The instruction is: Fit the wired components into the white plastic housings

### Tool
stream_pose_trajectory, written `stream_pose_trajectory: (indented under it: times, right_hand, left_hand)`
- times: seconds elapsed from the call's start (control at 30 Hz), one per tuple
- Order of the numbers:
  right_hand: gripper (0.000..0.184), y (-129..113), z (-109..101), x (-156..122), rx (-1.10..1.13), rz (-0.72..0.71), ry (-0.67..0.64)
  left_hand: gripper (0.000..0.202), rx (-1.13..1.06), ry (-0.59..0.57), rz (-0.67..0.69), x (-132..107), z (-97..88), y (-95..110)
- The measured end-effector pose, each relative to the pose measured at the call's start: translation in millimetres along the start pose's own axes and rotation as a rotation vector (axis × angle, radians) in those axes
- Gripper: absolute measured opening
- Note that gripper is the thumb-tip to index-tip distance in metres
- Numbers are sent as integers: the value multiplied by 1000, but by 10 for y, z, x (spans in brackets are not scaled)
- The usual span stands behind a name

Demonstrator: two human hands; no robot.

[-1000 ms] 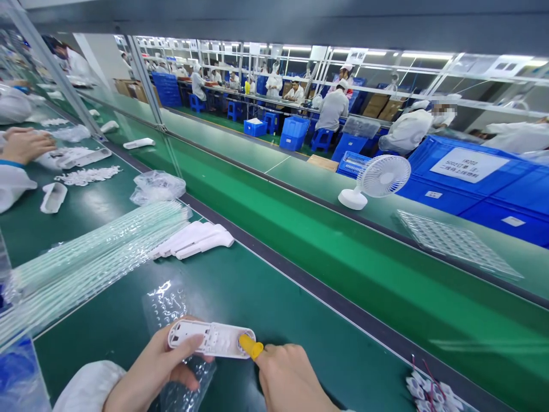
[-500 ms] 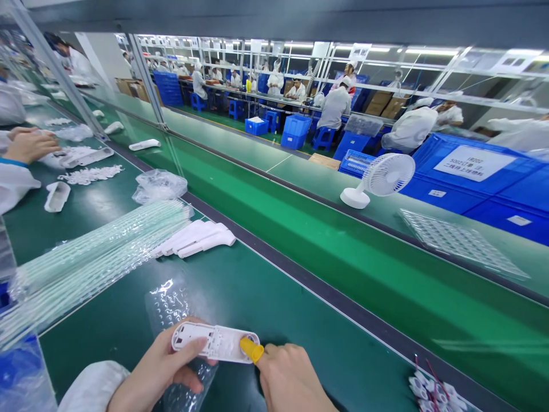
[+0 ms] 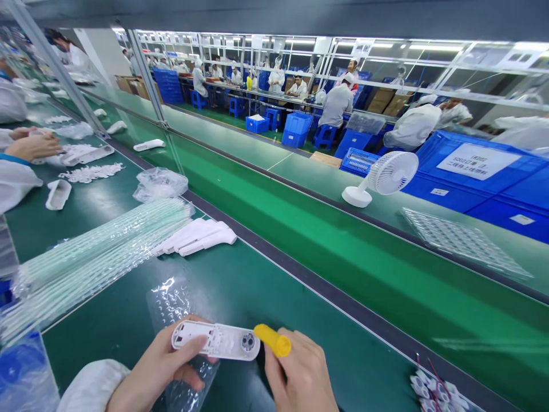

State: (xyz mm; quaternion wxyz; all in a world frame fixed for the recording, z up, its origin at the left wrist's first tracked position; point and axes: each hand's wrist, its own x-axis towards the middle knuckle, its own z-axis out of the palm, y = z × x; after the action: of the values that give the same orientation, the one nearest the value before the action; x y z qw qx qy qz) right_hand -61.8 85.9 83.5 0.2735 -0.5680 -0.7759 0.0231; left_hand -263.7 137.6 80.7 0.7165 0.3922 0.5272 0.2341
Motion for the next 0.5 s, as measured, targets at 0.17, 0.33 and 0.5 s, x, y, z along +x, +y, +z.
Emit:
stream_pose_trajectory:
  times: [0.17, 0.33, 0.5]
  right_hand:
    - [52, -26, 213, -80, 77, 118, -128]
    - [28, 80, 408, -154, 154, 151, -95]
    - [26, 678, 204, 223, -82, 398, -60]
  left_hand:
    - [52, -5, -9, 6, 29, 1, -53]
    - [50, 227, 157, 147, -77, -302, -20]
    - [46, 436, 209, -70, -244, -667, -185]
